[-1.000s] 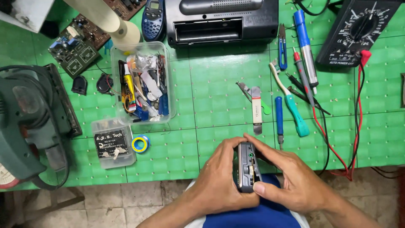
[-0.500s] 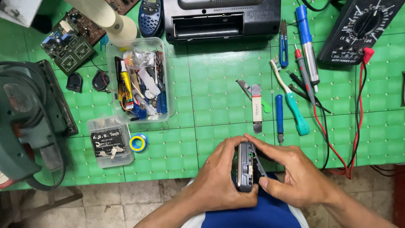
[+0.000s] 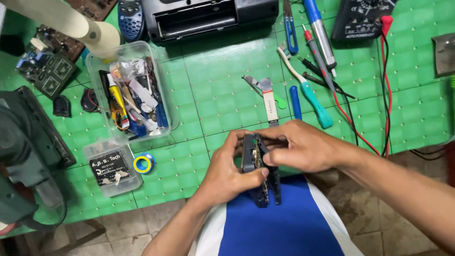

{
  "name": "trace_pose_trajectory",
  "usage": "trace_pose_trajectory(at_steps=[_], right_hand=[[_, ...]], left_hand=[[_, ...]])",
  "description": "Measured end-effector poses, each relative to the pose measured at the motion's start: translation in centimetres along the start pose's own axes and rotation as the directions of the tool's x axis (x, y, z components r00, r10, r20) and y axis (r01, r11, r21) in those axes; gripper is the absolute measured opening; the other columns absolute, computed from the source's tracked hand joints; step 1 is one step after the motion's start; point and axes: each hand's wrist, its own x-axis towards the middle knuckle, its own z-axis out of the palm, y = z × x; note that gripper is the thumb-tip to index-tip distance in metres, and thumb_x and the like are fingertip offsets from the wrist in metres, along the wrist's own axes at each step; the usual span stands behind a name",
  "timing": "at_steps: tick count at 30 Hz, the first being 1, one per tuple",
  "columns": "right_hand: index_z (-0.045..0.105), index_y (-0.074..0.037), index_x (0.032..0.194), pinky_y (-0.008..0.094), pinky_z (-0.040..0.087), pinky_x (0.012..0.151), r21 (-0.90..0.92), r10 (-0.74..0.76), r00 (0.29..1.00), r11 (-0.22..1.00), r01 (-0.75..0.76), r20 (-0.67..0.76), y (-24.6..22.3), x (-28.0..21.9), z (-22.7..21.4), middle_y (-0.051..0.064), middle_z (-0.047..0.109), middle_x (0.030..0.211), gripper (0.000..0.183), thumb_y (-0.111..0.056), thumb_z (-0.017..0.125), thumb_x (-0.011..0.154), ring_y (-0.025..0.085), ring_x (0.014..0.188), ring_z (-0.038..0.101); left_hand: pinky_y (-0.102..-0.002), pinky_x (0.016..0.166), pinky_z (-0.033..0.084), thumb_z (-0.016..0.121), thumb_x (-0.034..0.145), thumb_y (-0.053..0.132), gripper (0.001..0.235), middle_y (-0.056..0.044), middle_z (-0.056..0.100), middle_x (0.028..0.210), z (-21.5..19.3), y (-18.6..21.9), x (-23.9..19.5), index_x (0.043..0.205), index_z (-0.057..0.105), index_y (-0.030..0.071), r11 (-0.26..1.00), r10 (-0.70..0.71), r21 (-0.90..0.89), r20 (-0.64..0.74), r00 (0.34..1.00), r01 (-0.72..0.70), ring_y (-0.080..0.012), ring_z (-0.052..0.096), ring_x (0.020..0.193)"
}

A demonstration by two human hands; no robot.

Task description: Disassembling a small electronic device to remove the internal circuit board using a screwdriver.

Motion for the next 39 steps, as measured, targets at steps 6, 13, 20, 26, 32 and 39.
trace_pose_trajectory(at_steps=[6,13,20,26,32,39], right_hand=[[0.073,-0.009,0.068,0.035,0.040,0.052,-0.013,0.055,0.995,0.998,-0.054,0.083,3.6,1.9,-1.1,0.004,0.055,0.053,0.025,-0.032,0.069,0.077,0.021,0.054,0.051],[0.073,-0.010,0.065,0.035,0.039,0.053,0.008,0.116,0.987,0.993,-0.118,0.112,4.8,2.8,-1.1,0.001,0.052,0.053,0.029,-0.034,0.066,0.078,0.019,0.056,0.048],[0.062,-0.014,0.059,0.034,0.037,0.054,0.001,0.108,0.986,0.994,-0.109,0.123,4.9,2.9,-1.1,0.001,0.049,0.056,0.029,-0.033,0.065,0.081,0.019,0.057,0.045],[0.062,-0.014,0.058,0.034,0.037,0.053,-0.026,0.118,0.986,0.993,-0.116,0.120,4.5,2.4,-0.7,0.001,0.050,0.055,0.030,-0.034,0.067,0.079,0.018,0.056,0.046],[0.069,-0.011,0.062,0.034,0.040,0.054,-0.055,0.135,0.986,0.990,-0.130,0.101,4.6,2.2,-0.5,0.003,0.055,0.055,0.029,-0.036,0.069,0.078,0.019,0.056,0.049],[0.071,-0.004,0.133,0.049,0.058,0.087,-0.076,0.121,0.992,0.990,-0.119,0.027,-0.3,-0.3,0.8,0.025,0.080,0.113,0.070,-0.055,0.062,0.086,0.030,0.105,0.077]], left_hand=[[-0.048,0.075,0.063,0.089,0.069,0.026,0.076,-0.032,0.065,0.101,-0.4,-2.9,1.8,0.126,0.054,-0.010,0.991,-0.065,-0.111,0.055,0.996,0.071,-0.0395,0.068,0.090],[-0.039,0.072,0.059,0.089,0.071,0.029,0.072,-0.021,0.066,0.098,-0.3,-3.5,1.8,0.124,0.058,-0.007,0.971,-0.149,-0.184,0.051,0.988,0.156,-0.0282,0.066,0.088],[-0.032,0.072,0.058,0.088,0.074,0.025,0.067,-0.015,0.066,0.097,-0.7,-4.1,1.6,0.125,0.059,-0.006,0.952,-0.171,-0.242,0.085,0.982,0.187,-0.0204,0.067,0.086],[-0.034,0.075,0.058,0.090,0.073,0.024,0.068,-0.016,0.066,0.099,-1.1,-5.3,1.5,0.127,0.058,-0.005,0.958,-0.126,-0.242,0.122,0.984,0.153,-0.0212,0.067,0.088],[-0.036,0.077,0.058,0.090,0.072,0.022,0.070,-0.017,0.065,0.100,-1.0,-4.6,1.3,0.128,0.057,-0.004,0.963,-0.107,-0.234,0.119,0.987,0.133,-0.0236,0.065,0.090],[-0.034,0.072,0.057,0.086,0.073,0.024,0.062,-0.014,0.067,0.094,-1.2,-6.0,1.4,0.123,0.060,-0.002,0.970,-0.140,-0.191,0.067,0.988,0.150,-0.0209,0.066,0.086]])
